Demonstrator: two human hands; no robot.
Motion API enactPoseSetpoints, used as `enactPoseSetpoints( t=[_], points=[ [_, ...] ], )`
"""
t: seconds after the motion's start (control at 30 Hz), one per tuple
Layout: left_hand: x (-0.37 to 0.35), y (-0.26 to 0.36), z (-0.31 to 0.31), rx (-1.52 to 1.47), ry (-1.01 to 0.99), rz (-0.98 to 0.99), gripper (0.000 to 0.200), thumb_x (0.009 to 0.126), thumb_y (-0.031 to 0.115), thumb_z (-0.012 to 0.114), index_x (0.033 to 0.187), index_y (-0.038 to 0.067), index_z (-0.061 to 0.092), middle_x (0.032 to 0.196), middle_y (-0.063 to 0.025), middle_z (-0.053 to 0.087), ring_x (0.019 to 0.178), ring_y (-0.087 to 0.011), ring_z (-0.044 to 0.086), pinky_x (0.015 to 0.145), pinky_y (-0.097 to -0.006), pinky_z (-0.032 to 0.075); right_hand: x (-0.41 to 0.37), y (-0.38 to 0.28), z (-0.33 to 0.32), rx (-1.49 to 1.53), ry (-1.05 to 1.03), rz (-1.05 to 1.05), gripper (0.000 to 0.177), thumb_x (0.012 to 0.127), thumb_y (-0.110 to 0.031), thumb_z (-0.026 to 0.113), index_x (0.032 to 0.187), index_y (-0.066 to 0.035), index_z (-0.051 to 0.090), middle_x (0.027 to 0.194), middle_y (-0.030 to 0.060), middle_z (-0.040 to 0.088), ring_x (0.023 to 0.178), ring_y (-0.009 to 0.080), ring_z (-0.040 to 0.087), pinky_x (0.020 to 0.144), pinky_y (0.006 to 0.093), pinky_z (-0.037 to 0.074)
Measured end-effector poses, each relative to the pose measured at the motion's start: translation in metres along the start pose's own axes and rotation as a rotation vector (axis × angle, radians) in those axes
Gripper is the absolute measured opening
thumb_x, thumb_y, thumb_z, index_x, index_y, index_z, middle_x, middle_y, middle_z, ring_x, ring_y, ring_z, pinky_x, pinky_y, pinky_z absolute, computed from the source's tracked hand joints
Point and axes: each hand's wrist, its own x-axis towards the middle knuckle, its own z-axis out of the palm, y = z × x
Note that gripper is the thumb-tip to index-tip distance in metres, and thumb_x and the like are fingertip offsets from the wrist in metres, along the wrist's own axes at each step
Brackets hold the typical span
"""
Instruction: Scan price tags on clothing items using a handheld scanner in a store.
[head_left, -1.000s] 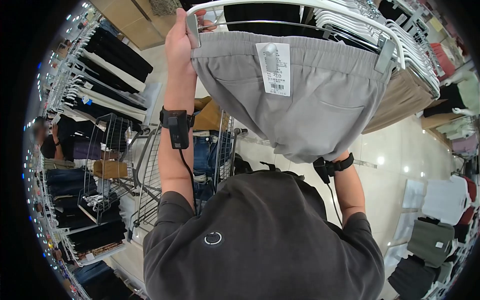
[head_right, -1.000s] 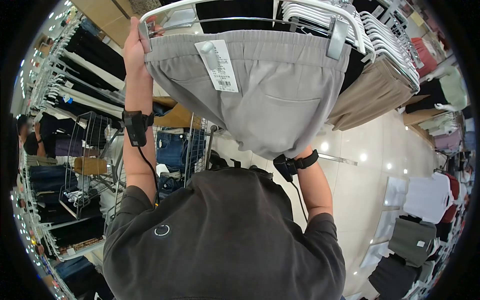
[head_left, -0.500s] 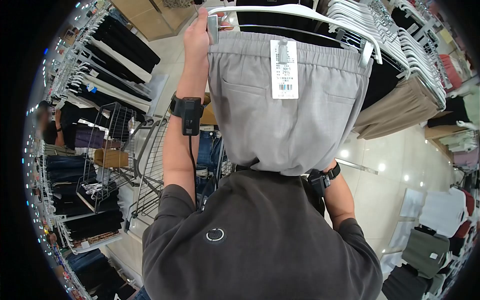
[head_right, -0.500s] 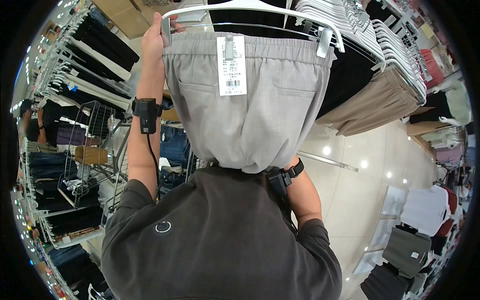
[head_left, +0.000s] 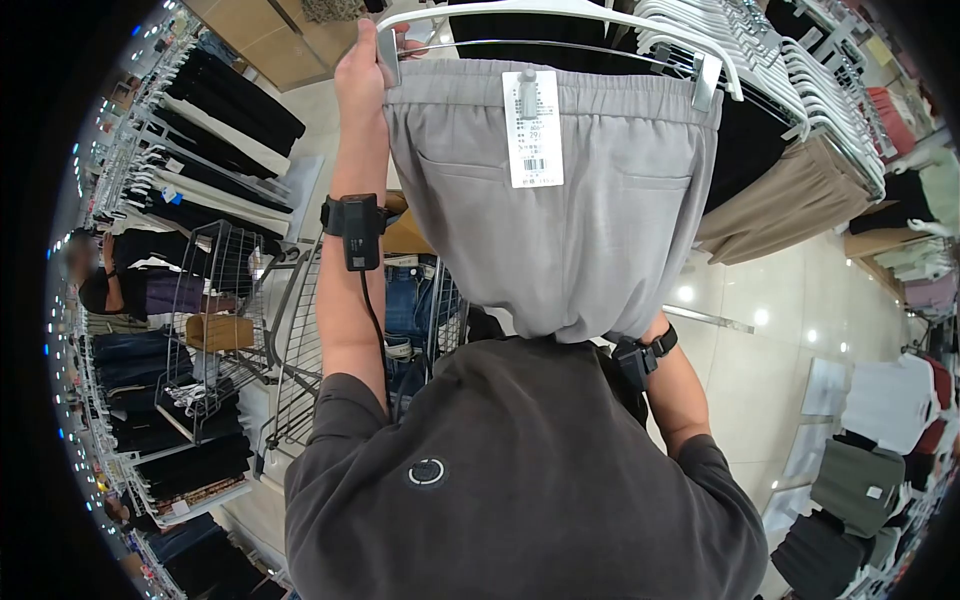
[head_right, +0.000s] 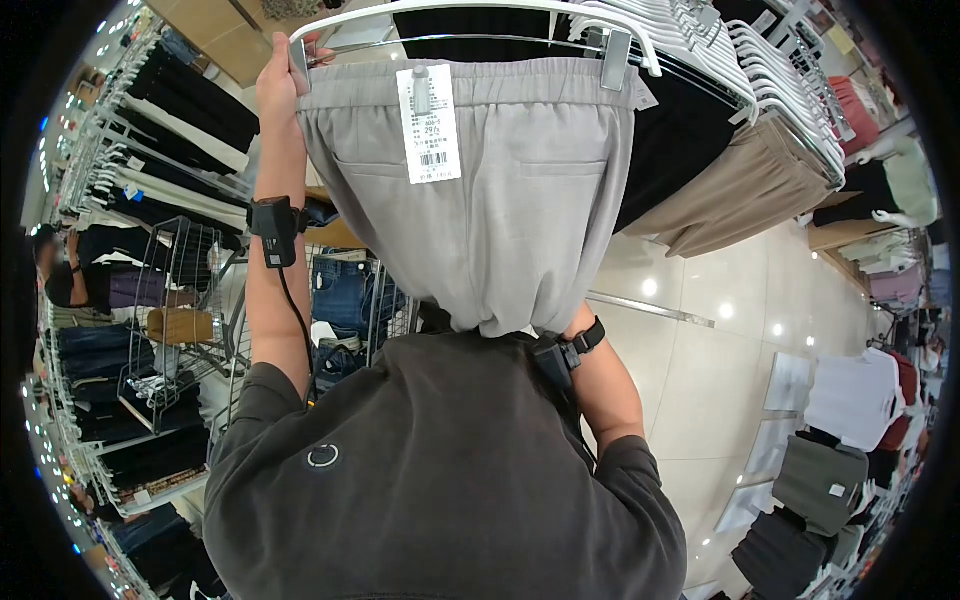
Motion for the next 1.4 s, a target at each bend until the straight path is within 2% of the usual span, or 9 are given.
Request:
enactPoseSetpoints(
  t=[0.33, 0.43, 1.03, 1.23, 1.33, 1.4],
  points=[
    [0.012, 0.004, 0.0, -0.039, 0.002, 0.049, 0.049, 0.103, 0.038, 0.044, 0.1, -0.006, 0.066, 0.083, -0.0149, 0.07, 0.076, -0.0201, 0.066, 0.072, -0.0299, 0.052, 0.002, -0.005, -0.004, 0.008, 0.002, 0.017, 0.049, 0.1, -0.04, 0.043, 0.135, -0.004, 0.048, 0.131, 0.0121, 0.057, 0.117, 0.0247, 0.056, 0.098, 0.0398, 0.047],
    [0.016, 0.009, 0.003, -0.014, 0.01, 0.04, 0.049, 0.104, 0.039, 0.04, 0.107, -0.004, 0.065, 0.089, -0.0113, 0.067, 0.081, -0.0175, 0.063, 0.076, -0.0293, 0.051, -0.002, -0.002, -0.007, 0.016, 0.007, 0.029, 0.05, 0.1, -0.039, 0.043, 0.135, -0.004, 0.048, 0.131, 0.0122, 0.057, 0.117, 0.0247, 0.056, 0.098, 0.0398, 0.047],
    [0.041, 0.017, 0.004, 0.108, 0.082, 0.185, 0.05, 0.105, 0.035, 0.037, 0.104, -0.005, 0.066, 0.092, -0.0136, 0.069, 0.083, -0.0199, 0.064, 0.08, -0.0311, 0.052, -0.022, 0.01, -0.014, 0.041, 0.025, 0.063, 0.05, 0.1, -0.039, 0.045, 0.135, -0.004, 0.048, 0.131, 0.0127, 0.057, 0.117, 0.0252, 0.056, 0.098, 0.0396, 0.047],
    [0.06, 0.004, 0.005, -0.07, 0.048, 0.207, 0.05, 0.105, 0.035, 0.038, 0.104, -0.007, 0.065, 0.094, -0.016, 0.069, 0.085, -0.0219, 0.066, 0.08, -0.0324, 0.053, -0.022, 0.012, -0.011, 0.043, 0.013, 0.063, 0.05, 0.099, -0.039, 0.045, 0.135, -0.004, 0.048, 0.131, 0.0129, 0.057, 0.117, 0.0254, 0.057, 0.098, 0.0396, 0.047],
    [0.07, 0.003, 0.006, -0.034, 0.09, 0.224, 0.033, 0.101, 0.03, 0.051, 0.096, 0.001, 0.066, 0.078, -0.0056, 0.067, 0.066, -0.0134, 0.062, 0.062, -0.0266, 0.049, -0.02, 0.012, -0.008, 0.042, 0.007, 0.061, 0.05, 0.099, -0.039, 0.045, 0.135, -0.004, 0.048, 0.131, 0.0129, 0.057, 0.117, 0.0255, 0.057, 0.098, 0.0395, 0.047],
    [0.071, 0.002, 0.011, -0.067, 0.085, 0.215, 0.041, 0.102, 0.036, 0.047, 0.094, 0.001, 0.067, 0.078, -0.0045, 0.066, 0.066, -0.0124, 0.061, 0.06, -0.0267, 0.047, -0.019, 0.011, -0.007, 0.042, 0.005, 0.057, 0.05, 0.099, -0.039, 0.045, 0.135, -0.004, 0.048, 0.131, 0.013, 0.057, 0.117, 0.0255, 0.057, 0.098, 0.0395, 0.047]
  ],
)
